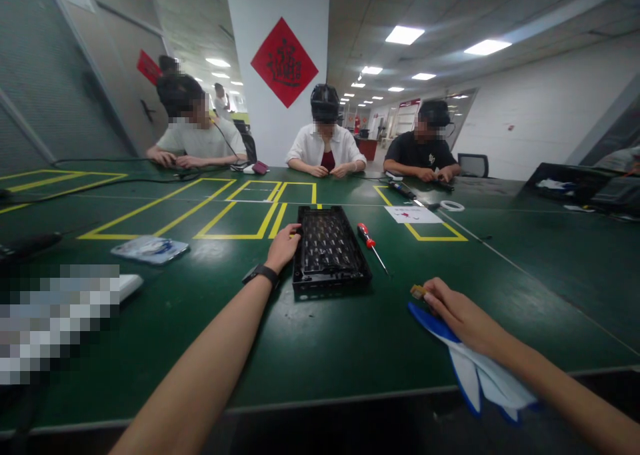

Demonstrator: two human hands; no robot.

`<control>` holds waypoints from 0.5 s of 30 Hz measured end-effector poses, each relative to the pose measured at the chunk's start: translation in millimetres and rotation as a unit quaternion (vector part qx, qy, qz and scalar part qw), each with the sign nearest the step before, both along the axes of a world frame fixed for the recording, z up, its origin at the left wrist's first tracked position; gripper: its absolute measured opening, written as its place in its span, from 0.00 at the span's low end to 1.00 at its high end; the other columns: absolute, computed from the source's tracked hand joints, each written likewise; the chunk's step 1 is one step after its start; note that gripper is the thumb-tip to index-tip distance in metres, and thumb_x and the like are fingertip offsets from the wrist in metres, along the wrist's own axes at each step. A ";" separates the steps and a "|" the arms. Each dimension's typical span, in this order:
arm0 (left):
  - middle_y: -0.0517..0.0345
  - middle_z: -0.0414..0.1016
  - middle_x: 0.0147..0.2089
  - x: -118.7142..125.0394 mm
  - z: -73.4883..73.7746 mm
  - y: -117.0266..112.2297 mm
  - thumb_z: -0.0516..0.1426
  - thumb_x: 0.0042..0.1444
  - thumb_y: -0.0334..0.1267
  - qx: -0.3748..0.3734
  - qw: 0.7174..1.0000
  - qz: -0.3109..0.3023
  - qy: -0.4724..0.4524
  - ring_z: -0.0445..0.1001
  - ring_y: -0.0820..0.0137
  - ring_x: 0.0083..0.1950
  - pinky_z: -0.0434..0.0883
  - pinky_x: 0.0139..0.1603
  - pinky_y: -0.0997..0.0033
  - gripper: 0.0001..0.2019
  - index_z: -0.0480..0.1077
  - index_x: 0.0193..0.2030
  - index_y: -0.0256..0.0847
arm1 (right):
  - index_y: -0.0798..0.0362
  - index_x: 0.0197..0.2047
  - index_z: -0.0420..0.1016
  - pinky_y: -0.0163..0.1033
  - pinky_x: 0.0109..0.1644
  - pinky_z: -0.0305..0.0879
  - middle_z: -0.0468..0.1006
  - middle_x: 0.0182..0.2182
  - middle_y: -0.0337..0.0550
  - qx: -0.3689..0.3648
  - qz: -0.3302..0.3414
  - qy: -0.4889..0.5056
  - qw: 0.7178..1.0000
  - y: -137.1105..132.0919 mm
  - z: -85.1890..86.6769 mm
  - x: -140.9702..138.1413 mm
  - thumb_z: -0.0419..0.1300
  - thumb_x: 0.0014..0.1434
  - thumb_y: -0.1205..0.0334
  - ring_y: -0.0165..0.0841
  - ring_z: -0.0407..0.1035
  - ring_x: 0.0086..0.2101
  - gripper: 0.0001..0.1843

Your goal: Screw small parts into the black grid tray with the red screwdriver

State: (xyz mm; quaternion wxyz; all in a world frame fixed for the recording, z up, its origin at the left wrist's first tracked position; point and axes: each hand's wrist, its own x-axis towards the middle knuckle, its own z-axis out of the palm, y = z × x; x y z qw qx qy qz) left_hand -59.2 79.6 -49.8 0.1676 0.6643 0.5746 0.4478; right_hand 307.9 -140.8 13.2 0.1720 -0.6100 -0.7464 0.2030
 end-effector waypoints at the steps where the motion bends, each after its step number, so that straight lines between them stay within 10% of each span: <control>1: 0.53 0.73 0.46 -0.3 -0.4 0.3 0.50 0.52 0.35 0.002 1.000 0.000 0.000 0.71 0.65 0.46 0.67 0.50 0.64 0.19 0.68 0.51 0.41 | 0.50 0.43 0.61 0.39 0.37 0.61 0.72 0.30 0.41 0.009 -0.007 -0.001 1.000 -0.1 -2.7 1.0 0.40 0.63 0.48 0.32 0.67 0.30 0.18; 8: 0.54 0.73 0.45 0.0 -0.9 2.3 0.50 0.52 0.37 -0.009 1.000 0.010 0.000 0.71 0.66 0.44 0.67 0.48 0.65 0.19 0.68 0.51 0.44 | 0.52 0.43 0.67 0.39 0.42 0.63 0.73 0.38 0.44 0.132 -0.015 0.117 0.984 27.3 8.1 -12.8 0.48 0.60 0.50 0.32 0.68 0.37 0.17; 15: 0.54 0.73 0.46 2.4 2.6 0.5 0.51 0.52 0.40 -0.029 0.999 0.014 -0.020 0.72 0.66 0.45 0.67 0.48 0.64 0.21 0.65 0.55 0.46 | 0.58 0.39 0.76 0.34 0.31 0.63 0.77 0.28 0.44 0.043 0.153 0.210 0.965 106.1 22.9 -103.9 0.61 0.50 0.53 0.28 0.68 0.26 0.18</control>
